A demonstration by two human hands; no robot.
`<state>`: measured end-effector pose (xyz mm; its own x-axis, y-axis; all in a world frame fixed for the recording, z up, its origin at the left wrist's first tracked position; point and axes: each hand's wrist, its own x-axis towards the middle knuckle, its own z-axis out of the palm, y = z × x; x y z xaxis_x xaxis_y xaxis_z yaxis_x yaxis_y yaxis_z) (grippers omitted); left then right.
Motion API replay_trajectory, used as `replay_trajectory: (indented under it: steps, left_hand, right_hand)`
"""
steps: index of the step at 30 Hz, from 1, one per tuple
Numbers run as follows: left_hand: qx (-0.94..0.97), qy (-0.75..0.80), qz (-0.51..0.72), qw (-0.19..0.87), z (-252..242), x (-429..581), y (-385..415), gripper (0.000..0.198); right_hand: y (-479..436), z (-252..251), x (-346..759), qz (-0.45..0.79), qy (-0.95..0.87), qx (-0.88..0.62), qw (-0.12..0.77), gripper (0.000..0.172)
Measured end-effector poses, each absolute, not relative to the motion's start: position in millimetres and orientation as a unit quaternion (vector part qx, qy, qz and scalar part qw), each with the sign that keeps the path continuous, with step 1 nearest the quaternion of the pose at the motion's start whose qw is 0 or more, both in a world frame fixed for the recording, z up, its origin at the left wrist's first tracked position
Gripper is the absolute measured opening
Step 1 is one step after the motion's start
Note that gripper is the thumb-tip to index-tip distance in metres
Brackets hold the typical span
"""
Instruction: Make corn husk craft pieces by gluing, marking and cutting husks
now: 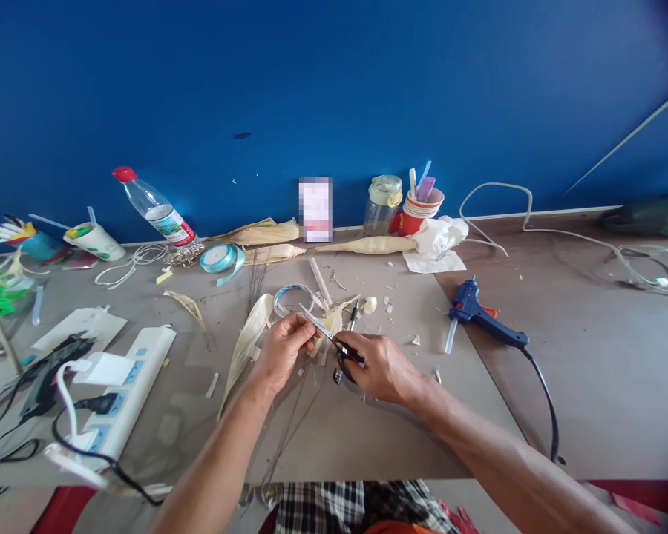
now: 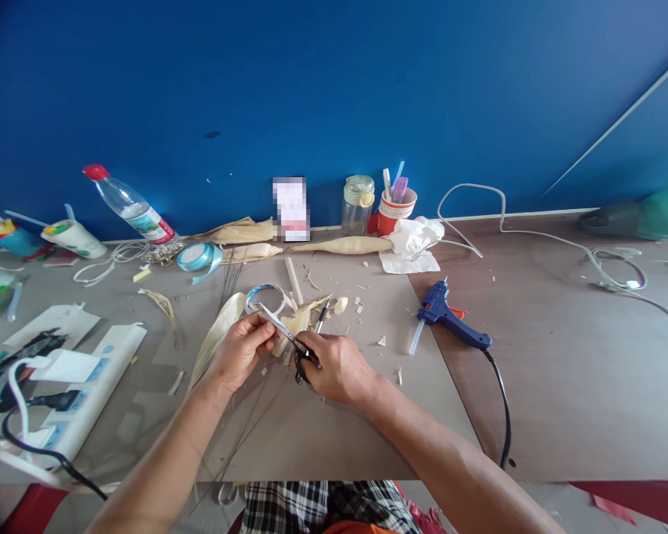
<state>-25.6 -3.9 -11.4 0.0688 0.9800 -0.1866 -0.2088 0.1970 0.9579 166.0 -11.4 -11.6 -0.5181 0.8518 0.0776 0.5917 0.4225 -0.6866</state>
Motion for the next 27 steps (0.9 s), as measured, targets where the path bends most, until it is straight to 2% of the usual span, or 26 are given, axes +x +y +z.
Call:
replay_trajectory:
  steps: [6,12,27]
  left_hand:
    - [0.4,0.478,0.483,0.615,-10.5,-25.3,-4.4,0.02]
    - [0.414,0.482,0.477,0.608,-7.5,-24.8,-5.2,0.021]
    - [0.411,0.473,0.473,0.62,-9.9,-26.2,-4.9,0.014]
  right_hand:
    - [-7.4,-13.6,166.5,0.343,-0.783,-0.454,0.253,0.025]
    - [8.3,-11.3,185.5,0.285,-0.724,-0.55,0.303,0.023]
    - [-1.3,-4.1,176.5,0.358,-0.804,-0.413,0.236,0.028]
